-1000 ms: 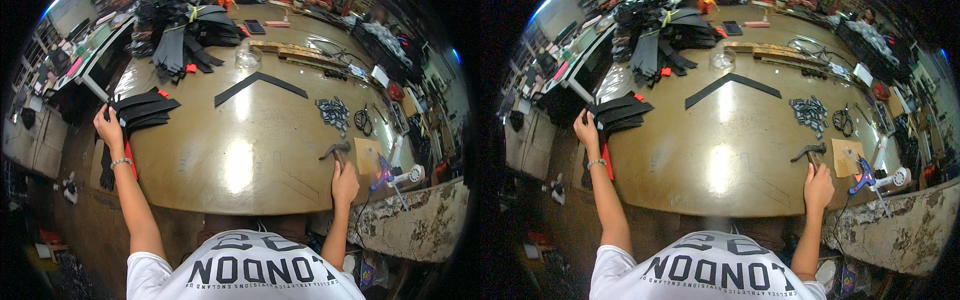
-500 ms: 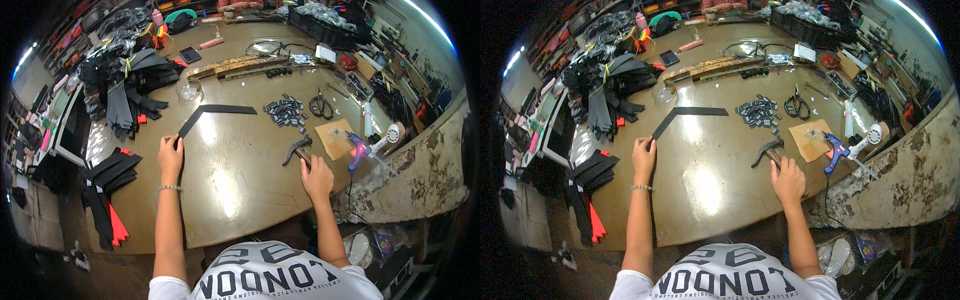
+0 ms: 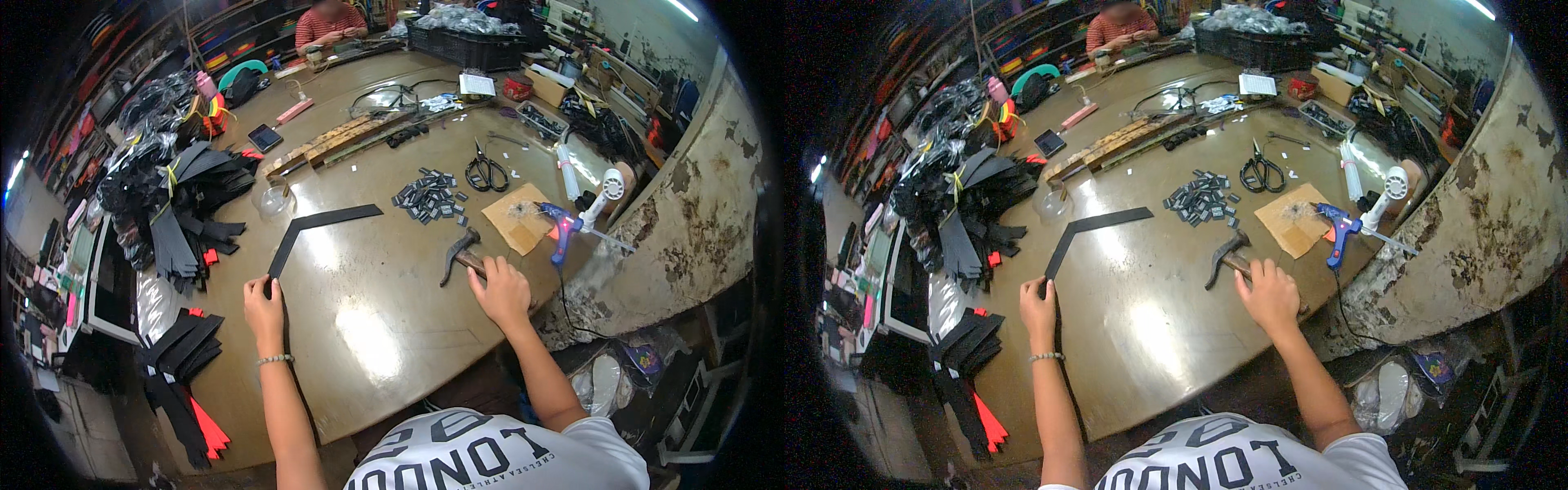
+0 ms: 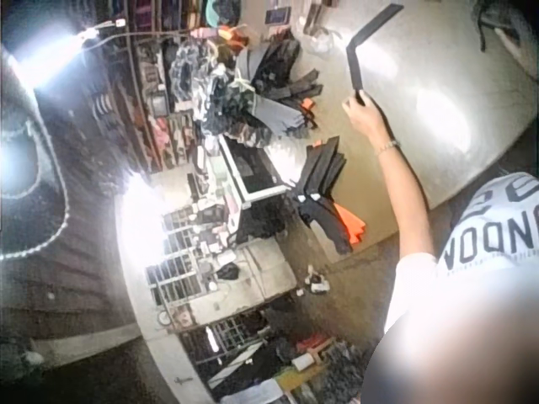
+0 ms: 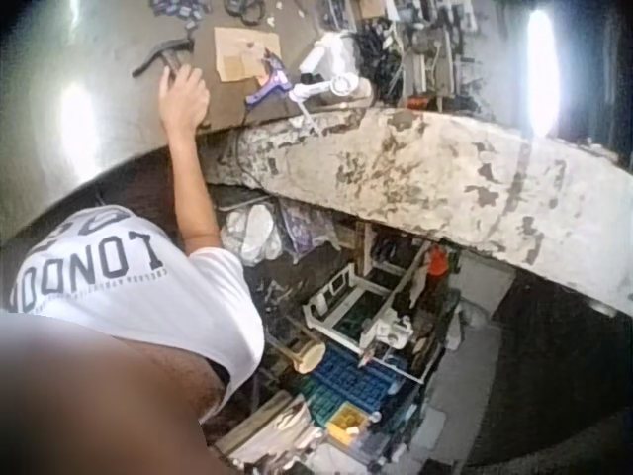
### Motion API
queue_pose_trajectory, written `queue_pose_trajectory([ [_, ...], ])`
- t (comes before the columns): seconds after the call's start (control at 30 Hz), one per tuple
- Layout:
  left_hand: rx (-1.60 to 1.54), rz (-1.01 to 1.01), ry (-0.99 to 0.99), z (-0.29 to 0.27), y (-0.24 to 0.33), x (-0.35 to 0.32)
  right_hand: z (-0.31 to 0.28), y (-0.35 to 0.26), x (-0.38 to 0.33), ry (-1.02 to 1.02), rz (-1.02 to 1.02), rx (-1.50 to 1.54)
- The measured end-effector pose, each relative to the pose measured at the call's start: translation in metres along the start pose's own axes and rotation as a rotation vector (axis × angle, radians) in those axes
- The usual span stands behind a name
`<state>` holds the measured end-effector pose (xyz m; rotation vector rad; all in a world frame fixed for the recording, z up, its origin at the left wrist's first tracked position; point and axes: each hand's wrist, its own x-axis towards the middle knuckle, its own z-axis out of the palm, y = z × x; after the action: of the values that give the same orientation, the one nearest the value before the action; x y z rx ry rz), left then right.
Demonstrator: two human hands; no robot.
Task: The person assembles black rubber shoe parts by applying hot glue to strips and attaching small rectangular pieces. They use a hammer to press the pieces into place, then gather and bundle the finished parts with a rubber band.
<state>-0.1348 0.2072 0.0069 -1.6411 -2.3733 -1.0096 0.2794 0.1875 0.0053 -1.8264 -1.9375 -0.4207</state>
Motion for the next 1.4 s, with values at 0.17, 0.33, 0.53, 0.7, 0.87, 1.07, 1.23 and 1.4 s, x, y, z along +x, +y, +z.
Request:
queue_pose_trajectory([
  [0.17, -0.007, -0.06, 0.004, 0.002, 0.003, -0.001, 0.0, 0.001, -0.002, 0.0, -0.006, -0.004],
  [0.33, -0.036, -0.042, 0.026, 0.001, 0.004, 0.0, -0.002, 0.003, -0.001, -0.033, -0.008, -0.002],
  [0.53, -0.087, -0.083, 0.026, -0.001, 0.004, 0.001, -0.005, 0.002, -0.001, -0.058, -0.009, 0.006],
  [0.7, -0.107, -0.158, 0.022, 0.002, 0.008, 0.004, -0.004, 0.0, 0.002, -0.121, 0.03, -0.015],
  [0.87, -0.08, -0.13, 0.049, 0.0, 0.012, 0.003, -0.009, 0.0, 0.005, -0.264, 0.057, 0.033],
  [1.07, -0.022, -0.231, 0.06, 0.002, 0.023, 0.001, -0.02, 0.004, 0.015, -0.4, 0.069, 0.138],
  [1.23, -0.061, -0.355, -0.052, -0.007, 0.031, 0.008, -0.025, 0.005, 0.024, -0.531, 0.114, 0.211],
  [1.4, -0.05, -0.471, -0.178, -0.011, 0.041, 0.016, -0.031, 0.016, 0.038, -0.74, 0.156, 0.356],
])
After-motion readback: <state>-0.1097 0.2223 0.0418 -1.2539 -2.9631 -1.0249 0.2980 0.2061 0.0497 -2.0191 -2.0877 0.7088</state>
